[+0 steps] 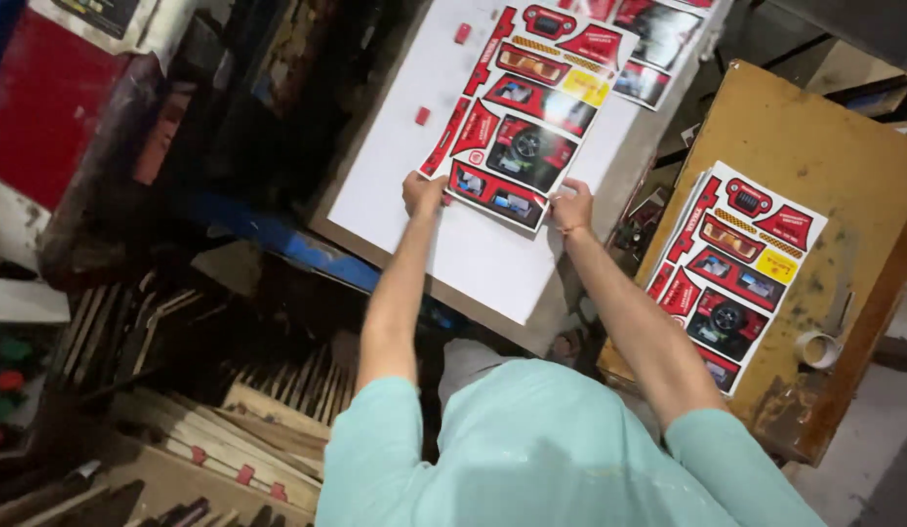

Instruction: Collecting and organizing printed decal sheets from a machine in a workshop.

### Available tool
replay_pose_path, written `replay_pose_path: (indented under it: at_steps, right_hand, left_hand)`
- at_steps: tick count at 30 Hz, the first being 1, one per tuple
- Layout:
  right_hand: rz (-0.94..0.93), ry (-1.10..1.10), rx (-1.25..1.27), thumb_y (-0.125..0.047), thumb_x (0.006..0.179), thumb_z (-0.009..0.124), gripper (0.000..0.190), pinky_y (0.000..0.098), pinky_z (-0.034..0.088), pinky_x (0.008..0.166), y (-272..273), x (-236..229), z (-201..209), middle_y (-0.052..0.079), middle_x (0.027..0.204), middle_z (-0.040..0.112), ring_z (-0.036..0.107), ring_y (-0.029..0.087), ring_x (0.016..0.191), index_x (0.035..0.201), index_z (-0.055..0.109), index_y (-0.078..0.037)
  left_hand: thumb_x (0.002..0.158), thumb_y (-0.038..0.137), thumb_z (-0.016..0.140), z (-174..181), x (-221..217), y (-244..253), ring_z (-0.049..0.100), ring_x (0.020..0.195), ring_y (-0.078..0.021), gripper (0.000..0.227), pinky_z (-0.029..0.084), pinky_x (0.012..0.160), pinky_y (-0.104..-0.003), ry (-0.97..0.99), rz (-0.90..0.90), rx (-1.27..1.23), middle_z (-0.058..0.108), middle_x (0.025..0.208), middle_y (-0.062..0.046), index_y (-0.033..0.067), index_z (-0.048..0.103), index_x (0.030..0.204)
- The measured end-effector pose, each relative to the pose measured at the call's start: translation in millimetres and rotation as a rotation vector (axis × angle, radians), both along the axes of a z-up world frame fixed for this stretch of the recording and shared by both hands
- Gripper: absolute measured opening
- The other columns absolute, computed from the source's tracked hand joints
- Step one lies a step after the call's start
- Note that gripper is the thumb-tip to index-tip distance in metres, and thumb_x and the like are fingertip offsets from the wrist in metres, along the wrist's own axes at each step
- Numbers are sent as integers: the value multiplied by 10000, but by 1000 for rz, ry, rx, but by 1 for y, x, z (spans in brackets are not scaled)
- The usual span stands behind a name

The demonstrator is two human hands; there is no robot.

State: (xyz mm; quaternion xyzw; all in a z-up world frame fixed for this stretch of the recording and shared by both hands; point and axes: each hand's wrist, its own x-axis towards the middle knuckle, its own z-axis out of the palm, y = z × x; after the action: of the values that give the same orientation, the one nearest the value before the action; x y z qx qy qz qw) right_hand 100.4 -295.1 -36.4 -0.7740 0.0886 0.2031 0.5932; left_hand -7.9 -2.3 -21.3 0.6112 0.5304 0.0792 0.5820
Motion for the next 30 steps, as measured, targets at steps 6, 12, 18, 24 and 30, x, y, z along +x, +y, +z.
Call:
replay_pose_path:
  at_steps: [6,12,18,24,30]
  right_hand:
    - [214,1,51,126,835,472,635,304,577,720,-22,37,-39,121,968,689,673,164,828,1454,493,-10]
    - [449,-53,223,45,1028,499,404,276,566,814,-33,23,74,129,1152,718,713,189,996,1422,575,-1]
    - [141,-489,-477,-143,936,726,178,373,572,761,-141,-55,166,148,945,741,722,232,848,1020,745,13]
    - [460,145,-1153,-570,769,776,521,547,437,1051,-251,-144,69,183,859,772,706,329,954,821,786,-51]
    - [445,-168,-1112,-395,798,773,274,487,544,876,-286,-156,16,202,922,752,701,363,973,808,812,-124]
  left_hand:
    - [645,284,867,-5,13,11,744,796,-277,366,582,750,-418,155,-84,180,770,837,-107,88,722,919]
    - [684,105,830,-136,-18,80,583,480,-124,179,458,426,-301,-214,130,-158,659,630,-30,69,700,803]
    - [820,69,835,24,-73,82,609,615,-102,437,467,504,-251,-437,-46,-32,725,848,-51,73,596,1185]
    - [958,34,727,222,-114,-41,673,727,-119,273,538,602,-231,-828,-387,-23,717,874,-65,12,639,1216]
    - [907,72,753,126,-75,-208,637,699,-74,238,522,621,-233,-535,-648,-126,709,821,-16,56,694,1137]
